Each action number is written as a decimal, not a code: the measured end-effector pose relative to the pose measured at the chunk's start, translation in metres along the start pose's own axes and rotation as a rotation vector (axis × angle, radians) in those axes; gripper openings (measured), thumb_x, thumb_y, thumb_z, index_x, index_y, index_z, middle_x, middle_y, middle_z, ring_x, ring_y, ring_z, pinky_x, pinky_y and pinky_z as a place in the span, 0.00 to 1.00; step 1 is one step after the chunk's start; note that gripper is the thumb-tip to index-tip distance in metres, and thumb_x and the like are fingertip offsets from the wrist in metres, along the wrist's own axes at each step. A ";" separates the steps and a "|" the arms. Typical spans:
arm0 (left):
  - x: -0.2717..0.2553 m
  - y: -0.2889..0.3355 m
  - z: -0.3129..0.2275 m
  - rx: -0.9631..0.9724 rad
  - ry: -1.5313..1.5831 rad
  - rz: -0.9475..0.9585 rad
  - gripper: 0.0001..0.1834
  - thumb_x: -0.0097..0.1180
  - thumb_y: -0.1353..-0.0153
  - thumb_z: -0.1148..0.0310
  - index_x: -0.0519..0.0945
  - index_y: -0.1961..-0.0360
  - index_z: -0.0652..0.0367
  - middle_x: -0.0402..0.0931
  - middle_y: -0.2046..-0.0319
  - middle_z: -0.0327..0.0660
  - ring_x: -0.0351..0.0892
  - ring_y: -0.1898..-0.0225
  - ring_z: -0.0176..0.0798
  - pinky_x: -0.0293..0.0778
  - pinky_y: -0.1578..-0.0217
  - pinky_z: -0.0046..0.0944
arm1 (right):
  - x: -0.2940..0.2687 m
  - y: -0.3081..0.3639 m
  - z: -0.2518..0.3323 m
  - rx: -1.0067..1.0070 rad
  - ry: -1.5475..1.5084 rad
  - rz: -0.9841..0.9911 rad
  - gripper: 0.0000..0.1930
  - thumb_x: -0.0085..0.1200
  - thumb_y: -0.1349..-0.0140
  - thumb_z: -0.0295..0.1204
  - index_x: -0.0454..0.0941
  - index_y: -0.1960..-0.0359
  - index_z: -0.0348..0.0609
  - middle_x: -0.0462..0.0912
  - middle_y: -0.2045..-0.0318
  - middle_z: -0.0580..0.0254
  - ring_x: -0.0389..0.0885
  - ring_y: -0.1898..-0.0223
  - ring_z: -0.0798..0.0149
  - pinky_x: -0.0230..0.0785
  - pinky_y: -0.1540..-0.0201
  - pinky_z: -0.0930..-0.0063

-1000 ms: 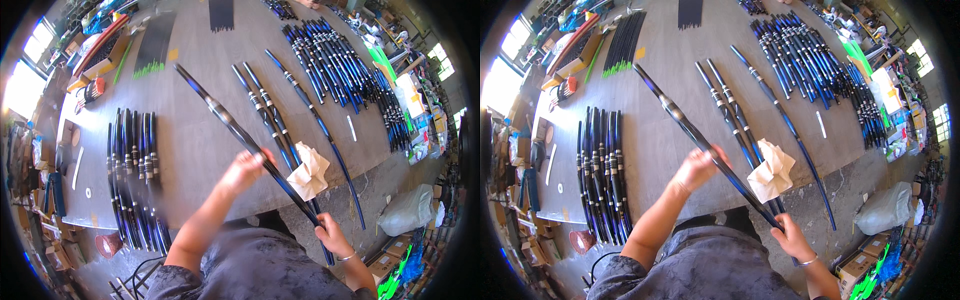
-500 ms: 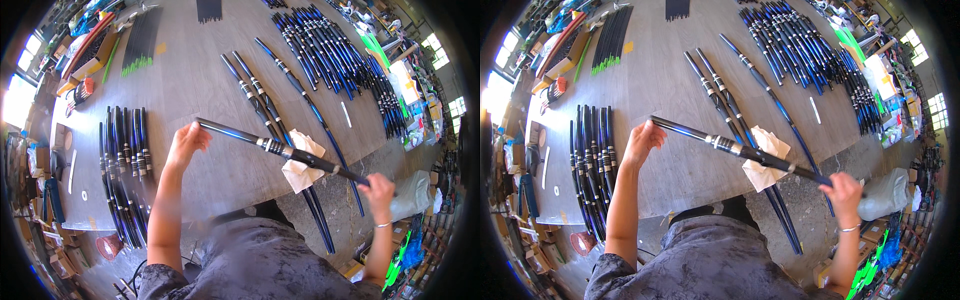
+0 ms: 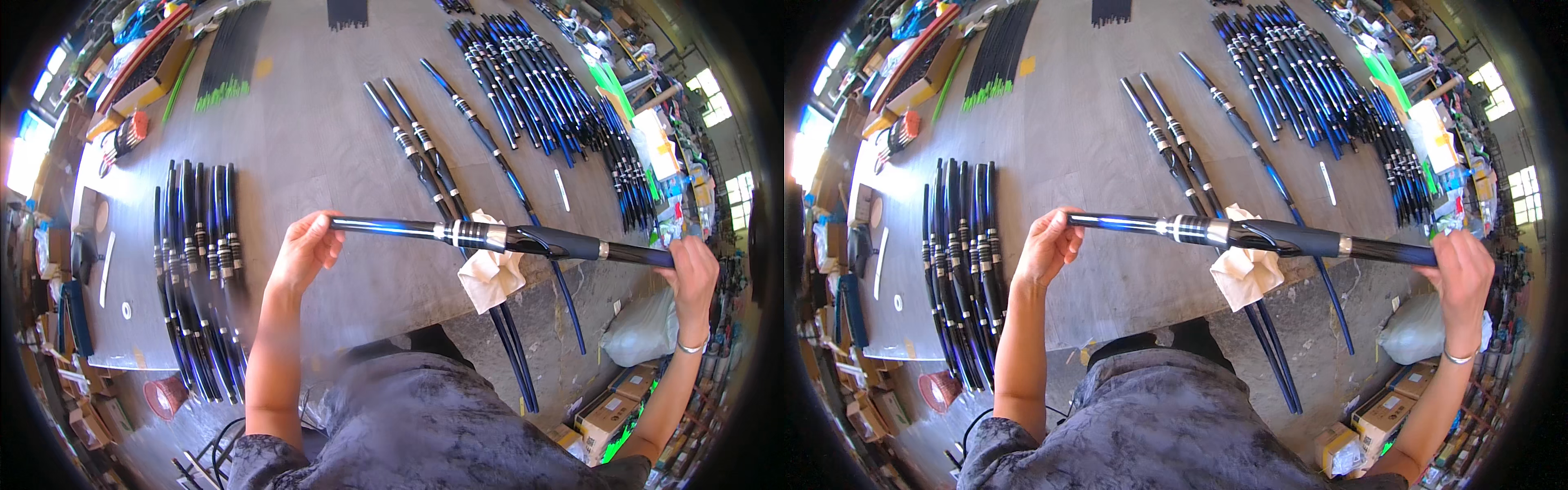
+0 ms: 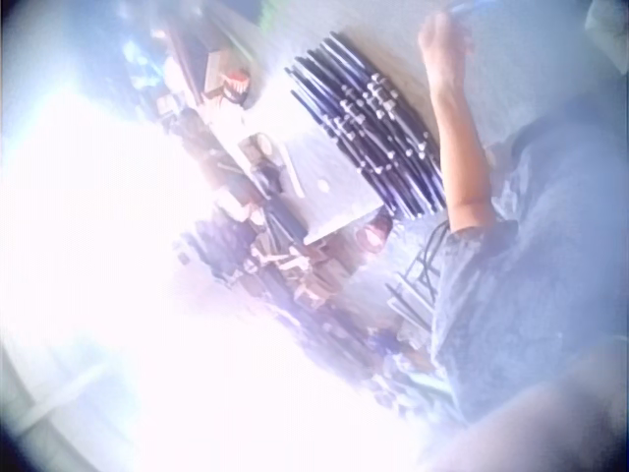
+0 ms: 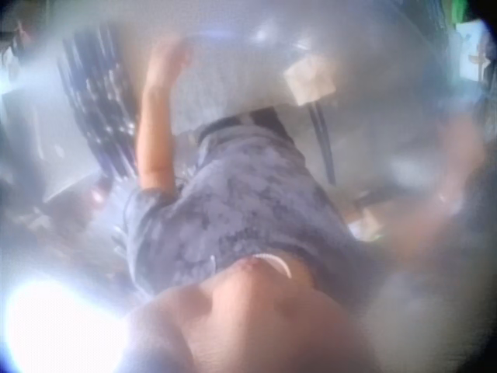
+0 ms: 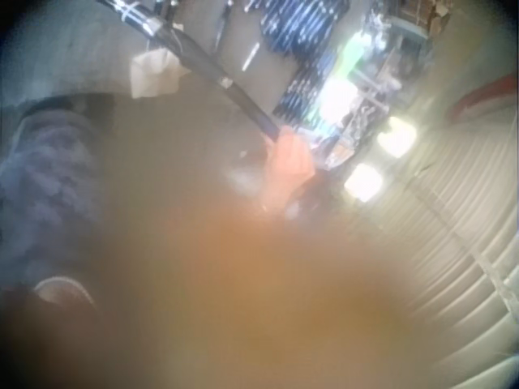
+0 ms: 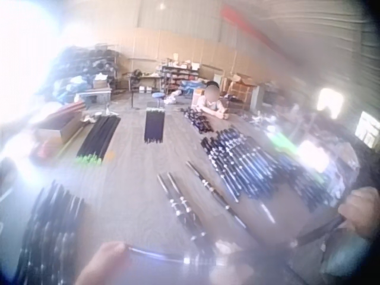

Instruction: The person marks a blue and black rod with a white marker, wipes the surface of several rods with a white cloth, and organizes them on a table in a workspace.

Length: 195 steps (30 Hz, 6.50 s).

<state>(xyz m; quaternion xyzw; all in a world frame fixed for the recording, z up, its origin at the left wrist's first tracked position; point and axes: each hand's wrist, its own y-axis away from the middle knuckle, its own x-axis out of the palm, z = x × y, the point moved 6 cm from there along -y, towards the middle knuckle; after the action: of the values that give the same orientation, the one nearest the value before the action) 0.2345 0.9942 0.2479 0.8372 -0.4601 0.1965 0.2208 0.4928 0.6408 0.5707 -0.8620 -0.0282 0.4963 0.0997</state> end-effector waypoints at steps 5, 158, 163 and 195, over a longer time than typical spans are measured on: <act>0.044 0.013 0.052 -0.187 0.355 0.201 0.18 0.63 0.42 0.67 0.79 0.52 0.64 0.82 0.67 0.45 0.77 0.72 0.30 0.72 0.75 0.27 | -0.062 -0.028 -0.020 0.309 0.260 -0.386 0.18 0.59 0.48 0.23 0.76 0.54 0.35 0.75 0.56 0.52 0.75 0.57 0.54 0.67 0.56 0.62; 0.052 0.099 0.146 -0.148 0.806 -0.104 0.33 0.54 0.44 0.72 0.62 0.37 0.67 0.74 0.59 0.46 0.72 0.65 0.37 0.71 0.63 0.37 | 0.263 -0.047 0.262 0.174 -0.745 0.267 0.17 0.60 0.52 0.21 0.73 0.59 0.37 0.77 0.57 0.53 0.73 0.53 0.48 0.65 0.50 0.58; 0.054 0.099 0.148 -0.128 0.874 -0.071 0.33 0.55 0.41 0.66 0.61 0.36 0.68 0.69 0.69 0.40 0.65 0.74 0.33 0.65 0.72 0.34 | 0.263 -0.047 0.253 0.345 -0.959 0.242 0.07 0.50 0.43 0.19 0.70 0.62 0.36 0.77 0.67 0.47 0.76 0.61 0.42 0.67 0.58 0.55; 0.046 0.095 0.164 -0.152 1.173 -0.085 0.17 0.37 0.28 0.57 0.71 0.56 0.59 0.59 0.79 0.34 0.58 0.80 0.30 0.57 0.81 0.29 | 0.261 -0.044 0.250 0.642 -1.451 0.277 0.09 0.56 0.43 0.20 0.70 0.63 0.35 0.74 0.70 0.66 0.71 0.66 0.75 0.68 0.62 0.78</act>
<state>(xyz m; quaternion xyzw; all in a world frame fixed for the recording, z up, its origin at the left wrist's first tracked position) 0.1967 0.8275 0.1549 0.5884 -0.2400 0.5838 0.5054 0.4119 0.7585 0.2357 -0.2499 0.1652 0.9241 0.2372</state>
